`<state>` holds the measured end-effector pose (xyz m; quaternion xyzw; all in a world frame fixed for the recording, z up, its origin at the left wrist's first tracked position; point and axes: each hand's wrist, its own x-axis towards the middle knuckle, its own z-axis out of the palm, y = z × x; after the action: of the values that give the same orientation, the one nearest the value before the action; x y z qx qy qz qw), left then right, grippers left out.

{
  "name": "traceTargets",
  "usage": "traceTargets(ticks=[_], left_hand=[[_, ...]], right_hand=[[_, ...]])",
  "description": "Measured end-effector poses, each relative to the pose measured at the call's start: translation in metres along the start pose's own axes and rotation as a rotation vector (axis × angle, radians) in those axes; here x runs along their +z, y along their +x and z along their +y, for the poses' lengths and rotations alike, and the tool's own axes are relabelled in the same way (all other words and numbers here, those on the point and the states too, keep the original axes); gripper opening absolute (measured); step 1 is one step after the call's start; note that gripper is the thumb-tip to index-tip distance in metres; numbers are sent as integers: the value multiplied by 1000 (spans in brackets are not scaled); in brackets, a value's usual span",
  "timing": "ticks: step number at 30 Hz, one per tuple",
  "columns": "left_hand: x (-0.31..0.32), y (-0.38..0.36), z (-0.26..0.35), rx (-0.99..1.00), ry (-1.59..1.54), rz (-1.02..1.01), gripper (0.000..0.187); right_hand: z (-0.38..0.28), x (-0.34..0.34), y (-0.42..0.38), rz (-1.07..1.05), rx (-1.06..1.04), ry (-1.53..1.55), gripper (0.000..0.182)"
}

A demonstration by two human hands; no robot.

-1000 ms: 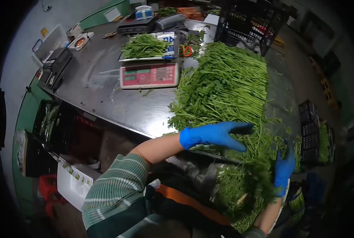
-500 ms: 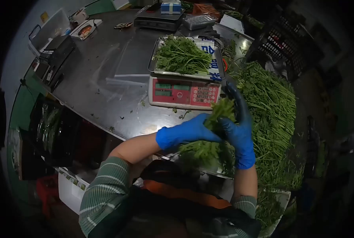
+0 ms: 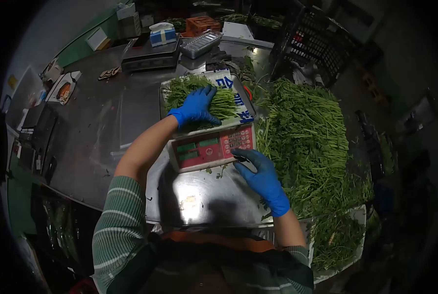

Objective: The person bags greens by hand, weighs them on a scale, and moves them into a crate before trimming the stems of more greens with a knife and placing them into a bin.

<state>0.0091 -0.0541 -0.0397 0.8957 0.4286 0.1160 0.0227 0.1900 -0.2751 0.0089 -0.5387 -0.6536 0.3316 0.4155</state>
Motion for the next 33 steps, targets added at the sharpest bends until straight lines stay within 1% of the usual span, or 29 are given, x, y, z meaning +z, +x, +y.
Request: traceTargets(ticks=[1, 2, 4, 6, 8, 9, 10, 11, 13, 14, 15, 16, 18, 19, 21, 25, 27, 28, 30, 33], left_hand=[[-12, 6, -6, -12, -133, -111, 103], [-30, 5, -12, -16, -138, -109, 103], [-69, -6, -26, 41, -250, -92, 89], [-118, -25, -30, -36, -309, -47, 72], [-143, -43, -39, -160, -259, -13, 63], [-152, -51, -45, -183, -258, -19, 63], [-159, -57, -53, -209, -186, -18, 60], [-160, -60, -57, -233, -116, -24, 58], [-153, -61, -64, -299, -149, -30, 56], [-150, -61, -65, -343, -178, -8, 55], [-144, -59, -63, -313, -185, 28, 51], [-139, -54, -61, -320, -180, 18, 51], [-131, -39, -52, -146, -200, -1, 43], [-128, -33, -46, -146, -190, -9, 43], [-121, -22, -34, -61, -16, -49, 37], [-103, 0, -23, -76, 31, -68, 33], [-93, 9, -21, -100, -198, 8, 33], [-87, 16, -20, -100, -205, 17, 33], [-77, 29, -22, -43, -321, 87, 33], [-53, 41, -25, -61, -372, 117, 34]], right_hand=[[1, -5, 1, -25, -22, -53, 26], [1, -14, 3, -31, -22, -58, 26], [2, -40, 1, -240, 41, -239, 36], [-6, -61, -12, -664, 34, -705, 45], [-28, -79, -45, -991, 37, -880, 48], [-36, -88, -57, -1105, 54, -789, 48], [-43, -99, -65, -1220, 73, -693, 47], [-54, -109, -66, -1244, 66, -678, 47], [-72, -125, -71, -922, -252, -531, 37], [-75, -126, -74, -936, -253, -518, 37], [-77, -124, -77, -681, -465, -214, 33], [-76, -122, -80, -404, -651, 90, 31], [-61, -122, -74, -414, -675, 164, 30], [-59, -119, -71, -424, -708, 225, 29], [-55, -117, -55, -450, -777, 340, 28], [-51, -117, -9, -498, -922, 549, 25], [-56, -119, 19, -533, -982, 638, 23], [-58, -120, 35, -556, -1009, 680, 23], [-65, -120, 67, -604, -1062, 767, 22], [-69, -122, 108, -672, -1163, 888, 21]])
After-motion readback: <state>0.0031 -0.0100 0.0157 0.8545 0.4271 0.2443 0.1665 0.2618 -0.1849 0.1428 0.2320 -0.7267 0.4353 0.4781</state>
